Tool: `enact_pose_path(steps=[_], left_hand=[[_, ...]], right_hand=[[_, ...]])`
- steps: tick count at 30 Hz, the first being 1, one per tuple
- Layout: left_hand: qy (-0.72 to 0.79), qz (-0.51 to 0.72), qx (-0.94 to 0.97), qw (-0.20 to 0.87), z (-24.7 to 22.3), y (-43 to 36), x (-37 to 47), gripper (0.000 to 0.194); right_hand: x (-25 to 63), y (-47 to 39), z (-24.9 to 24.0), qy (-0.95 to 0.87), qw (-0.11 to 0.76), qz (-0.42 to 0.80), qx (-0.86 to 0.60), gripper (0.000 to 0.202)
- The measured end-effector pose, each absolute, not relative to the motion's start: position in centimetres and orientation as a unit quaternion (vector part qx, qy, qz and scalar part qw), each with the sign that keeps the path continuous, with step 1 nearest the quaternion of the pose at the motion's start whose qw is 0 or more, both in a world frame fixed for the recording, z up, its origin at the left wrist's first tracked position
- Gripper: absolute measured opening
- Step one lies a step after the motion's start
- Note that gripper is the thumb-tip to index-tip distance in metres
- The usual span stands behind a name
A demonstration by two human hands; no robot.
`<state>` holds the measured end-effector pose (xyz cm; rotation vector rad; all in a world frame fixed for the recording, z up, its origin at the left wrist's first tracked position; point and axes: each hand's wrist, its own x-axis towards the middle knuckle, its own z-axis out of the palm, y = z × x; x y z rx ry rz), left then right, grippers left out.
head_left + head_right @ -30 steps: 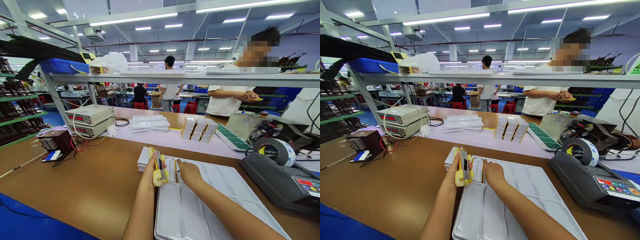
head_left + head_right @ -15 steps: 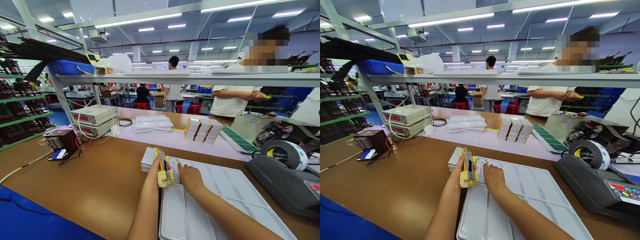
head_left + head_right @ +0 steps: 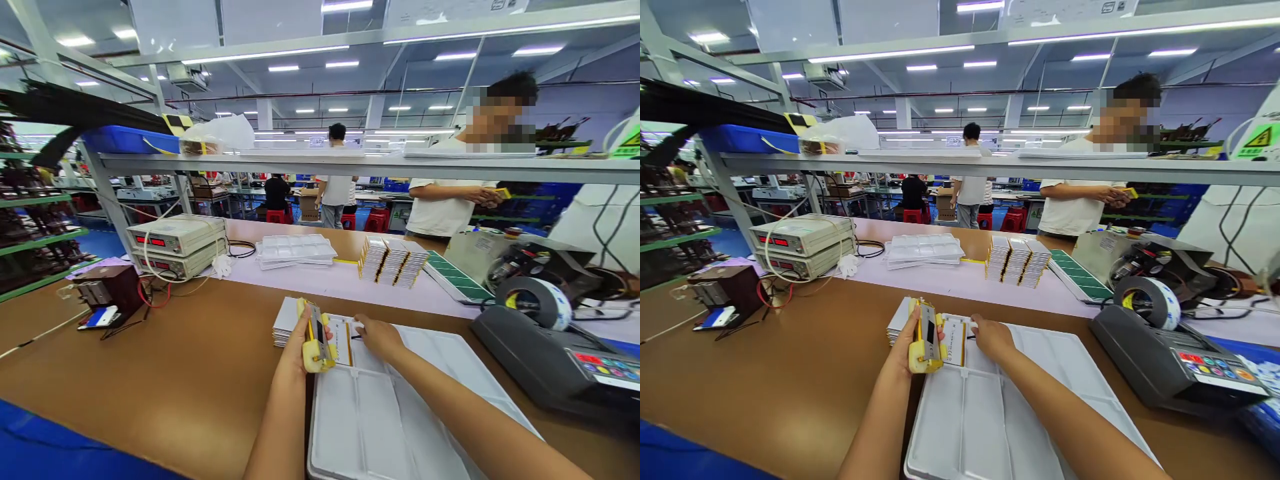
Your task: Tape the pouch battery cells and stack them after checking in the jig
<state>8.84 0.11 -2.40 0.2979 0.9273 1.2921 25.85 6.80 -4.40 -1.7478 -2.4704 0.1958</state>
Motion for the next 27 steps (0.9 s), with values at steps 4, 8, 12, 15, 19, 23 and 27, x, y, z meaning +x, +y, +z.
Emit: enact_pose_path(steps=[4,8,12,15,19,23,27], left_hand=[[0.381,0.589,0.131,0.700,-2.4,0.5,8.5,0.049],[0.371,0.589,0.140,0.704,-2.3,0.7,8.4,0.051],[0.397,0.591,0.140,0.688,-2.3,0.8,8.5,0.050],[0.395,0.593,0.139,0.687,-2.3,0.9,8.5,0.050],[0.390,0.594,0.135,0.690,-2.4,0.9,8.5,0.052],[0.398,0.599,0.134,0.682,-2.5,1.0,8.6,0.051],[0.390,0.601,0.144,0.683,-2.8,1.1,8.5,0.053]], right_hand=[[26.4,6.9,-4.1,-0.819,0.044,0.046,-0.570,0.032],[26.1,6.5,-3.7,-0.815,0.042,0.026,-0.577,0.034],[25.4,5.9,-3.4,-0.824,0.007,-0.009,-0.566,0.035],[24.9,5.5,-3.2,-0.829,-0.006,-0.011,-0.559,0.040],[24.8,5.2,-3.1,-0.819,-0.001,-0.007,-0.574,0.042],[24.7,5.1,-3.4,-0.811,0.023,0.025,-0.584,0.041],[24.7,5.7,-3.8,-0.802,0.029,0.060,-0.593,0.032]])
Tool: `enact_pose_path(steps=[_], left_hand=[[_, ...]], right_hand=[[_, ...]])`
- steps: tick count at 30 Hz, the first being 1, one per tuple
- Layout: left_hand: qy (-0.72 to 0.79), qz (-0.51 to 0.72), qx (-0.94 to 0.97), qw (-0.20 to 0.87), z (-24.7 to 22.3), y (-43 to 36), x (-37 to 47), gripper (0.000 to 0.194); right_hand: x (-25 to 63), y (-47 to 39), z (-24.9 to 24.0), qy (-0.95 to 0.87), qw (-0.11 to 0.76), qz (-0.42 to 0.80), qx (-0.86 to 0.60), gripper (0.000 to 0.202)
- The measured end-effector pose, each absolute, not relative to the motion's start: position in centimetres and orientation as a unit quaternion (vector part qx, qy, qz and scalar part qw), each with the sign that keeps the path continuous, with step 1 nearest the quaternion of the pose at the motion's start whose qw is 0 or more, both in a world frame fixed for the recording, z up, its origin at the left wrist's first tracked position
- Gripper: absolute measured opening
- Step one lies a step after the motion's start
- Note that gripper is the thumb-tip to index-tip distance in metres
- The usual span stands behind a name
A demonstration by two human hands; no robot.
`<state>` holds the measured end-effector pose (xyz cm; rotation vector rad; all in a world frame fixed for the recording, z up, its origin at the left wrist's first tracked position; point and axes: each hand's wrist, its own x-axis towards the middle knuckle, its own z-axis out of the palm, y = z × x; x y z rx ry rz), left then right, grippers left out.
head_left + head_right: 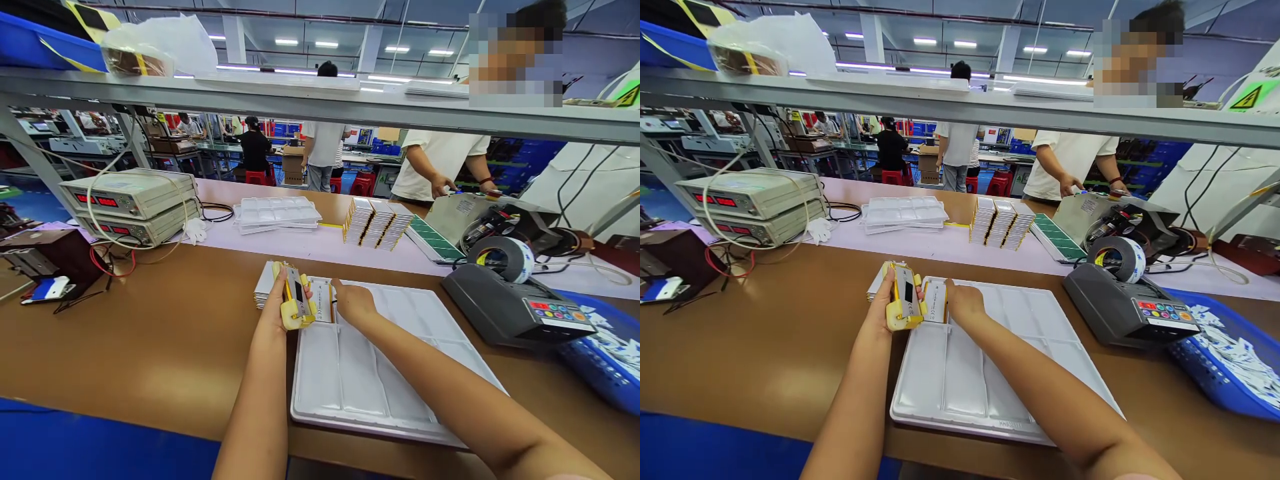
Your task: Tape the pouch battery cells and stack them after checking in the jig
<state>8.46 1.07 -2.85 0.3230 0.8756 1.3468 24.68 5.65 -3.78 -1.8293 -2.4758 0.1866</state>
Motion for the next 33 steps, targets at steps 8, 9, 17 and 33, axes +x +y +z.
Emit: enact_pose_path(steps=[8,9,17,33], left_hand=[[0.379,0.593,0.133,0.698,-3.0,1.2,8.2,0.056],[0.380,0.593,0.130,0.698,-3.0,1.1,8.2,0.055],[0.375,0.598,0.124,0.698,-2.3,0.8,7.9,0.050],[0.144,0.622,0.193,0.745,-2.5,0.1,9.9,0.058]], right_hand=[[25.0,7.2,-4.9,-0.790,0.119,0.291,-0.526,0.050],[24.9,7.2,-4.8,-0.793,0.117,0.298,-0.518,0.058],[22.9,6.6,-3.1,-0.787,0.106,0.274,-0.542,0.052],[22.3,4.1,2.6,-0.848,0.208,0.322,-0.366,0.047]])
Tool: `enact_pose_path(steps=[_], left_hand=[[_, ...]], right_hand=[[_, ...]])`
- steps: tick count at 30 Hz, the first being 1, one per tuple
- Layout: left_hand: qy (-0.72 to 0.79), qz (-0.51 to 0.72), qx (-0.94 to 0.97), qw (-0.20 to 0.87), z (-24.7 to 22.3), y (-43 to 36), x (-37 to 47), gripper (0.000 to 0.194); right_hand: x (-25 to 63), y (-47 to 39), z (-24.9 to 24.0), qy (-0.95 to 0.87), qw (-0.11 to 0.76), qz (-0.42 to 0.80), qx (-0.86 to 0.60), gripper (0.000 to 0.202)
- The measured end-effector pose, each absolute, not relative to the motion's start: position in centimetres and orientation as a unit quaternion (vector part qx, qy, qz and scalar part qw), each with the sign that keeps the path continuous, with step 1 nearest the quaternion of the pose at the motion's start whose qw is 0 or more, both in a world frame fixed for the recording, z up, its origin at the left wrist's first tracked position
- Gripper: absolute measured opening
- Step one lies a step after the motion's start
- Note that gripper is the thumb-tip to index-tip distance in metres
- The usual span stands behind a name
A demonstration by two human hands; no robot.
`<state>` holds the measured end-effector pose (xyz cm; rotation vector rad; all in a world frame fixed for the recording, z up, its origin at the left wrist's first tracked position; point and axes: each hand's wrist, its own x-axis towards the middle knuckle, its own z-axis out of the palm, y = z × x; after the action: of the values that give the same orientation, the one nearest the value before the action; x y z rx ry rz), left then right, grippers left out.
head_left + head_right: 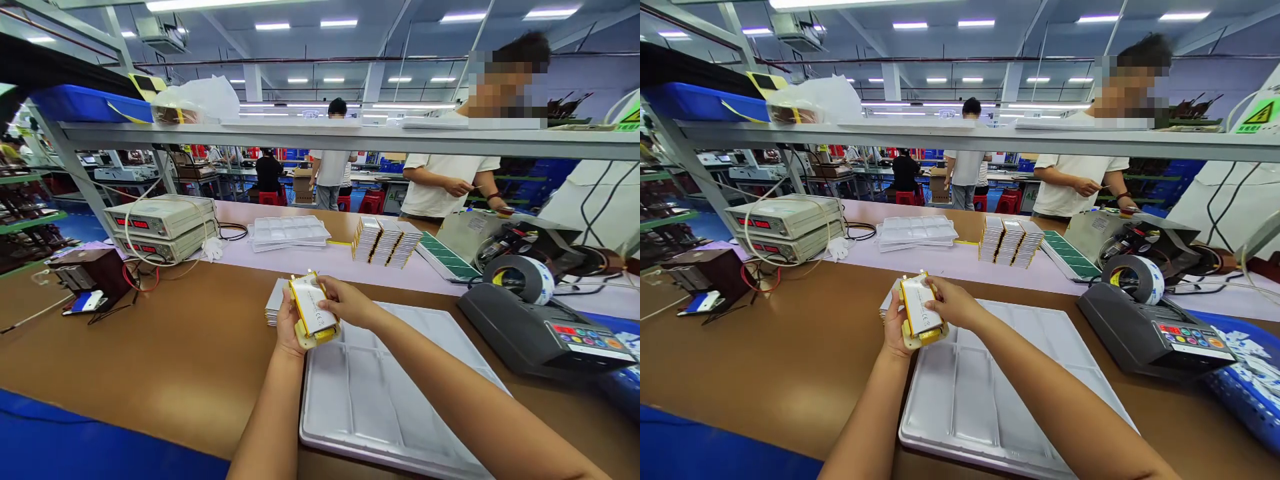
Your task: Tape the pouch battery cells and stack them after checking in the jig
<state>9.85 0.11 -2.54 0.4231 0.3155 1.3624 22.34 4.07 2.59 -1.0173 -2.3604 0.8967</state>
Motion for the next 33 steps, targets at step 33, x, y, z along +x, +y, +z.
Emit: enact_pose_path(steps=[33], left_hand=[[0.715,0.449,0.383,0.375,6.3,5.1,5.1,0.045]], right_hand=[[40.3,5.0,-6.4,-0.782,0.160,0.201,-0.567,0.032]])
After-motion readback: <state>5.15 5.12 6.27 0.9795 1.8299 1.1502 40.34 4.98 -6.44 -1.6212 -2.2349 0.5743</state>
